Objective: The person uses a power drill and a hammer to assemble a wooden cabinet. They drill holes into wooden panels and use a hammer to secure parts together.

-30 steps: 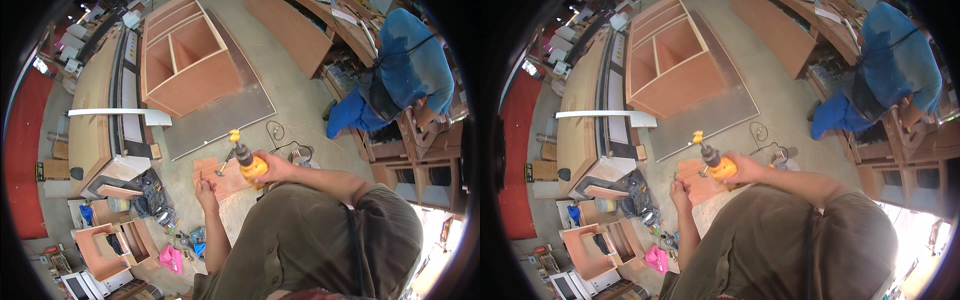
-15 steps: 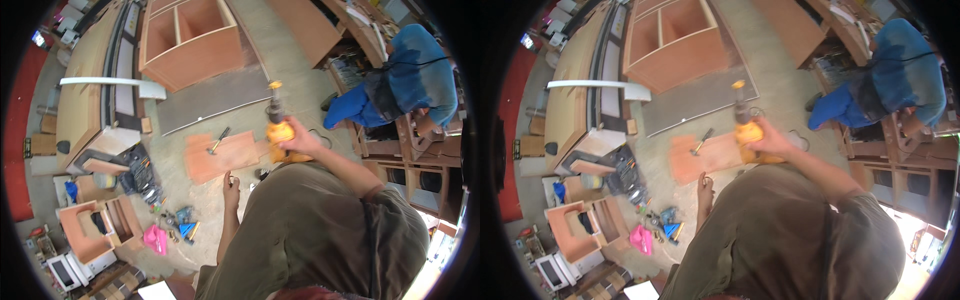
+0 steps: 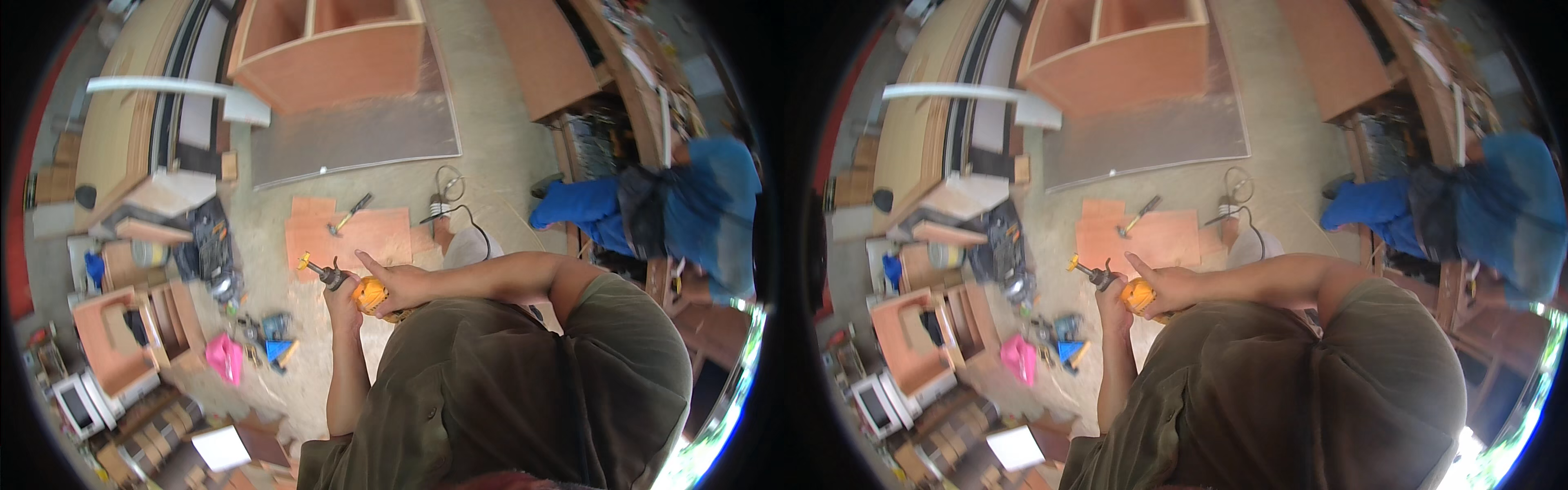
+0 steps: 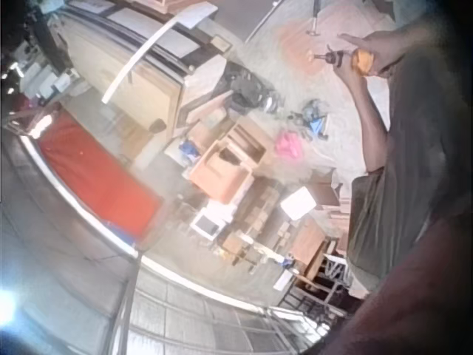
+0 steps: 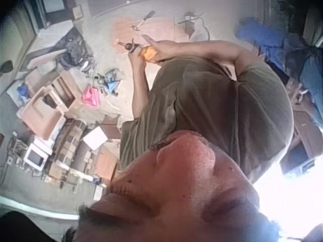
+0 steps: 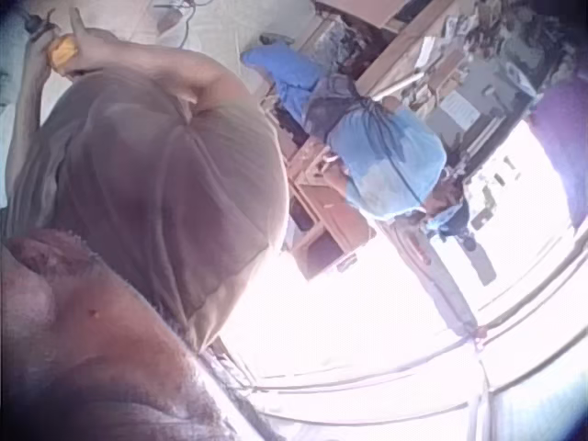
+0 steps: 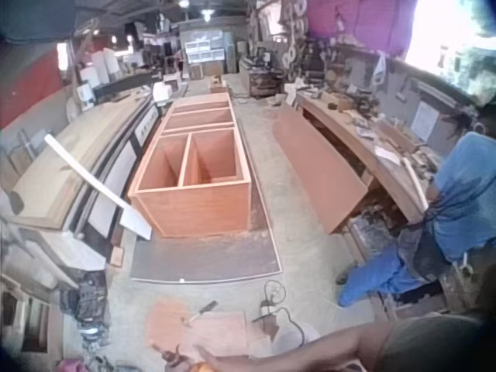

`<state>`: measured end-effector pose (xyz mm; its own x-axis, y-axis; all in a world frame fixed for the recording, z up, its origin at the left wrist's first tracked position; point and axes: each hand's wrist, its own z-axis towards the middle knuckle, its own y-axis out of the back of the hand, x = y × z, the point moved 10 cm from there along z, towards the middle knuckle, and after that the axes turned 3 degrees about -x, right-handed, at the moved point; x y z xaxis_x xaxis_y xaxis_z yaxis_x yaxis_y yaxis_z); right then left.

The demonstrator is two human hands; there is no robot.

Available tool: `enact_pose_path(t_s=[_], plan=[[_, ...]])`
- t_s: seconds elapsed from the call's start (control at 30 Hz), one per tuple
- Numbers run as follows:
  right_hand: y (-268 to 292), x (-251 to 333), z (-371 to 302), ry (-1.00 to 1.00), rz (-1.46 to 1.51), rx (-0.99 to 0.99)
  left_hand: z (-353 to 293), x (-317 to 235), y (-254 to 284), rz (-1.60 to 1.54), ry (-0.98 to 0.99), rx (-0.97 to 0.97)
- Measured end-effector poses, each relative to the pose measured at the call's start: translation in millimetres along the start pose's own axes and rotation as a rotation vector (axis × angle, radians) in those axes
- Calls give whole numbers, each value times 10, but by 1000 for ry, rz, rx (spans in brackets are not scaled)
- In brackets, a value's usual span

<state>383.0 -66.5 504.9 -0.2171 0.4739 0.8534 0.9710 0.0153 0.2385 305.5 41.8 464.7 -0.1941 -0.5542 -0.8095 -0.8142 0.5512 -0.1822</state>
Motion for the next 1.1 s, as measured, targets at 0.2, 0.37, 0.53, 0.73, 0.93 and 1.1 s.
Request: enact_pose_path(t_s=[0.2,0.37,0.53,0.73,0.93,1.1], plan=[[108,-1562,1313,-229,258,613,62,794,827,-66,162,-241],[666,-3988,3327,-351,-693,256,-113,1695,1395,-164,399,-279],[144,-5173,4812,-38,-1038,-150,-107,2538,1768,-239,538,-281],[-307,-6084,5476,-318,-845,-70,-77,2781,1996,-76,661,-393],[197,-5569,4403,-431,-557,-6,430,2322,1353,65,457,-263],[1732,-4342,2082,-389,-316,-386,815,1259,460,368,318,-45]])
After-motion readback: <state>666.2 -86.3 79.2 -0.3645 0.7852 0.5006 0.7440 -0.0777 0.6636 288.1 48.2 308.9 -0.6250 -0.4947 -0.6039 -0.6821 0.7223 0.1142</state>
